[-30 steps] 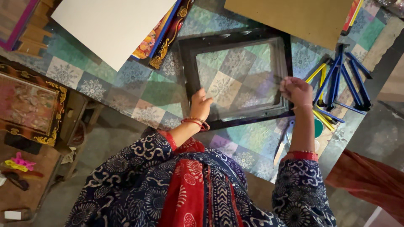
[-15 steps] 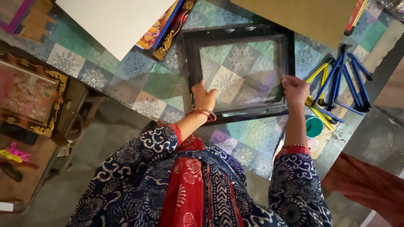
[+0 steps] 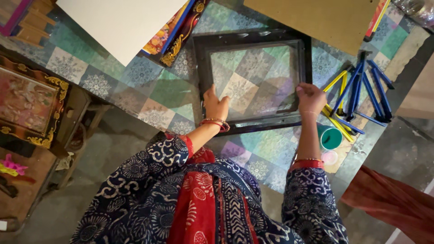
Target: The person lifts a framed religious picture, separates its brown backing board from the frame, and sets the frame aside. They then hold the backing board flat on the table and work along its edge with a pen-like tool, at one point picking up and replacing a small teal cup.
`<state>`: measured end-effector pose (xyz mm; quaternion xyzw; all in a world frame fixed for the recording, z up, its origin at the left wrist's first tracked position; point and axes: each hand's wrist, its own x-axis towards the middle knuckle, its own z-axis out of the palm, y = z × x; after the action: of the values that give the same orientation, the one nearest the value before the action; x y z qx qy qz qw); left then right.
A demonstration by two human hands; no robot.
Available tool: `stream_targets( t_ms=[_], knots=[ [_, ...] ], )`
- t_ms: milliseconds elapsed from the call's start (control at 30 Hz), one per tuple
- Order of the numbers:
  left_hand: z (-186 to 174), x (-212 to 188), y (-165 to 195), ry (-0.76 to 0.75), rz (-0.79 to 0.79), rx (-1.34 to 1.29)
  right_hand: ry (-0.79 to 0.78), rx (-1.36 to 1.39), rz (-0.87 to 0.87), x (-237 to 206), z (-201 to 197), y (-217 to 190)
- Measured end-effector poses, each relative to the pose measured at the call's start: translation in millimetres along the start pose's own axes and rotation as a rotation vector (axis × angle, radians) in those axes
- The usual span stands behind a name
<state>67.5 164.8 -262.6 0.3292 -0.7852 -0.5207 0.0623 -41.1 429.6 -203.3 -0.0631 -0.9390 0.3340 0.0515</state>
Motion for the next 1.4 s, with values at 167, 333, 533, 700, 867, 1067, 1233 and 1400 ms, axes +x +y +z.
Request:
stream_targets(
  t_ms=[167,333,533,700,867,1067,1233,1400],
  knots=[
    [-1,-3,1,0.001,0.035,0.017,0.019,0.030,-0.026,-5,2,2],
    [2,-8,-1,0.008,0.056,-0.023,0.048,0.010,-0.031,-7,5,5],
    [7,-11,-10,-0.006,0.142,0.015,0.059,0.005,-0.019,-9,7,4],
    [11,-13,-17,-0.005,0.177,0.023,0.055,-0.036,-0.009,-9,7,3],
    [17,-14,-21,-0.025,0.200,0.034,0.079,0.026,-0.013,-10,9,3],
    [17,-17,-20,-0.045,0.188,0.019,0.089,-0.023,0.010,-10,10,2],
    [13,-20,-15,-0.092,0.151,0.036,0.097,-0.033,0.031,-11,8,-6],
    [10,-21,-6,-0.105,0.140,0.078,0.095,-0.021,0.046,-10,10,-6]
  ],
)
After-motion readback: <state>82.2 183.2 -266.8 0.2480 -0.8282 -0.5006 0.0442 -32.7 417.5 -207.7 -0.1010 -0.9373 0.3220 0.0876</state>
